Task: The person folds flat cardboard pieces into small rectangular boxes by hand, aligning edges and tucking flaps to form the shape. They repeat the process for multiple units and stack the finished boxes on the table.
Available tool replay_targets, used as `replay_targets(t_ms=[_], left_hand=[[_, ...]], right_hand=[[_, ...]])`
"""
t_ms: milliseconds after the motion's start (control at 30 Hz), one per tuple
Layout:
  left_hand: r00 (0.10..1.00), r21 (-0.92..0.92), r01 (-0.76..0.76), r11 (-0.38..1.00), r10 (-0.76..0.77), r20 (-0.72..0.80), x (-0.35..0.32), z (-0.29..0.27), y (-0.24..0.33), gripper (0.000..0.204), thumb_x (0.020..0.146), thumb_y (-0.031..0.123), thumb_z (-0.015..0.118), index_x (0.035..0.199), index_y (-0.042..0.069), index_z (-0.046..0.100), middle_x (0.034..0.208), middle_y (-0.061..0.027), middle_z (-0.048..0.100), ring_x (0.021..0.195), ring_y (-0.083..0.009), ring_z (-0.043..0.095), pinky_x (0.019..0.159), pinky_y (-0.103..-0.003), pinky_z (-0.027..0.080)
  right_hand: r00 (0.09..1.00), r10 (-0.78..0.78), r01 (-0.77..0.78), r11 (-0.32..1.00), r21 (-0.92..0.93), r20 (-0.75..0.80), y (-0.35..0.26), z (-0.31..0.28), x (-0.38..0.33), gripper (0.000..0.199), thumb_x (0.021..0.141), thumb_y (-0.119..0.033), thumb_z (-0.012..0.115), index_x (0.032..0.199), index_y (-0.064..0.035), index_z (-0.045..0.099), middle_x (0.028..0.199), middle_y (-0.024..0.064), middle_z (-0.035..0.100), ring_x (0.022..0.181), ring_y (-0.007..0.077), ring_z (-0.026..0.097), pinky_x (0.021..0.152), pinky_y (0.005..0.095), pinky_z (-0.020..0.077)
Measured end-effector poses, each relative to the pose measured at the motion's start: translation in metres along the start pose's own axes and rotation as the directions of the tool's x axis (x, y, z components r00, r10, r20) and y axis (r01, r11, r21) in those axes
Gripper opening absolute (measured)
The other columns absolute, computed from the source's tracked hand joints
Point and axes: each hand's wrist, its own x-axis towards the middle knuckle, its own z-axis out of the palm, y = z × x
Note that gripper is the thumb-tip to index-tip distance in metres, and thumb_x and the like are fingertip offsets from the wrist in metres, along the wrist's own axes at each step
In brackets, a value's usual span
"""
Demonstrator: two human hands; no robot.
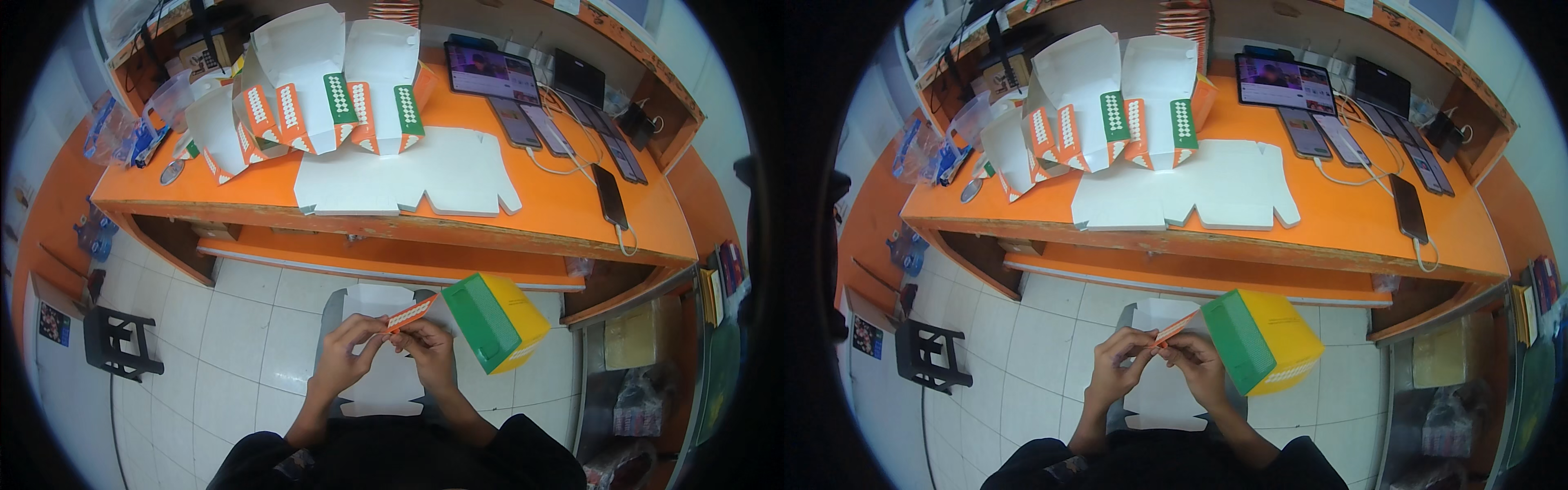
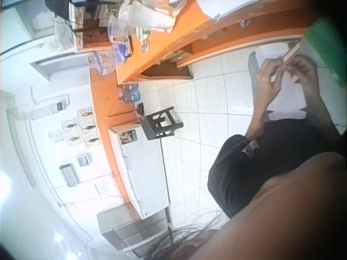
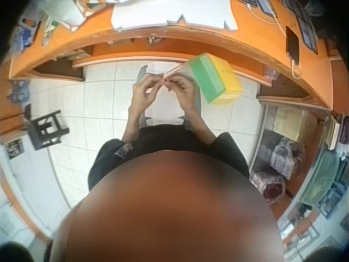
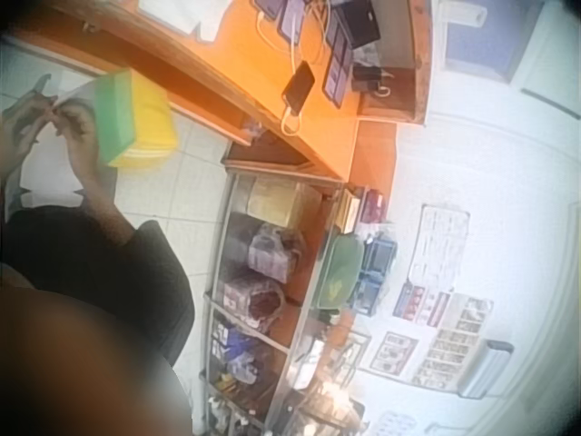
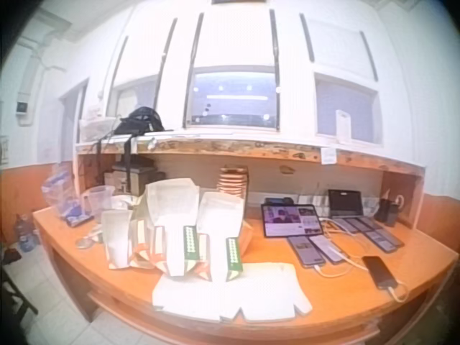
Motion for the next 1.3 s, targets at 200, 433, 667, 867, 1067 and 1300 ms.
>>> replay_targets(t_ms=[200, 433, 667, 867, 1067, 1300], left_hand=[[0.998, 0.151, -0.057, 0.987, 0.052, 0.033, -0.002, -0.006, 0.004, 0.012, 0.081, -0.004, 0.068, 0.092, 0.000, 0.066, 0.095, -0.0119, 0.065, 0.088, -0.0206, 0.068, 0.068, -0.028, 0.054], [0.983, 0.073, 0.028, 0.997, -0.014, -0.182, -0.009, 0.006, -0.008, 0.011, 0.080, -0.003, 0.068, 0.090, -0.001, 0.065, 0.095, -0.0124, 0.065, 0.090, -0.0226, 0.068, 0.070, -0.028, 0.054], [0.970, -0.013, 0.035, 0.999, -0.037, -0.239, -0.008, 0.008, -0.019, 0.011, 0.079, -0.002, 0.070, 0.089, 0.000, 0.065, 0.096, -0.0113, 0.065, 0.083, -0.0177, 0.066, 0.063, -0.024, 0.051], [0.995, 0.080, 0.009, 0.997, -0.001, -0.104, -0.005, 0.000, -0.019, 0.013, 0.076, -0.001, 0.070, 0.086, 0.001, 0.063, 0.091, -0.0098, 0.063, 0.084, -0.0170, 0.066, 0.062, -0.026, 0.050], [0.986, 0.040, 0.032, 0.999, -0.024, -0.167, -0.011, 0.006, -0.026, 0.012, 0.073, -0.001, 0.071, 0.080, 0.000, 0.062, 0.085, -0.0086, 0.061, 0.070, -0.0128, 0.060, 0.059, -0.024, 0.046], [0.973, -0.027, 0.104, 0.994, -0.107, -0.205, -0.014, 0.011, -0.028, 0.011, 0.072, -0.002, 0.071, 0.079, -0.001, 0.063, 0.088, -0.0087, 0.063, 0.067, -0.0105, 0.058, 0.059, -0.022, 0.046]], right_hand=[[0.999, 0.004, -0.002, 0.999, 0.043, -0.047, 0.004, 0.002, -0.004, 0.011, 0.087, -0.006, 0.067, 0.095, 0.0018, 0.064, 0.087, 0.0073, 0.067, 0.075, 0.0115, 0.061, 0.067, 0.0237, 0.0499], [0.996, -0.048, 0.043, 0.997, -0.065, -0.078, 0.010, 0.013, -0.003, 0.014, 0.086, -0.005, 0.068, 0.099, 0.0011, 0.069, 0.097, 0.0090, 0.068, 0.098, 0.0161, 0.061, 0.085, 0.0271, 0.0490], [0.995, -0.089, 0.097, 0.966, -0.238, 0.044, 0.009, 0.004, 0.005, 0.018, 0.084, -0.003, 0.069, 0.102, 0.0010, 0.069, 0.105, 0.0083, 0.067, 0.104, 0.0152, 0.060, 0.090, 0.0271, 0.0463], [0.998, 0.052, -0.059, 0.985, -0.161, -0.047, 0.017, 0.003, -0.003, 0.020, 0.087, -0.002, 0.066, 0.106, 0.0013, 0.067, 0.103, 0.0089, 0.068, 0.094, 0.0132, 0.062, 0.086, 0.0260, 0.0481], [0.999, -0.043, 0.041, 0.990, -0.134, -0.014, 0.016, 0.004, -0.005, 0.021, 0.089, -0.002, 0.063, 0.109, 0.0027, 0.064, 0.106, 0.0092, 0.067, 0.096, 0.0132, 0.063, 0.087, 0.0254, 0.0487], [1.000, -0.016, 0.017, 0.997, -0.078, 0.012, 0.007, 0.010, -0.003, 0.017, 0.086, 0.002, 0.065, 0.103, 0.0043, 0.063, 0.100, 0.0110, 0.068, 0.092, 0.0141, 0.064, 0.083, 0.0256, 0.0513]])
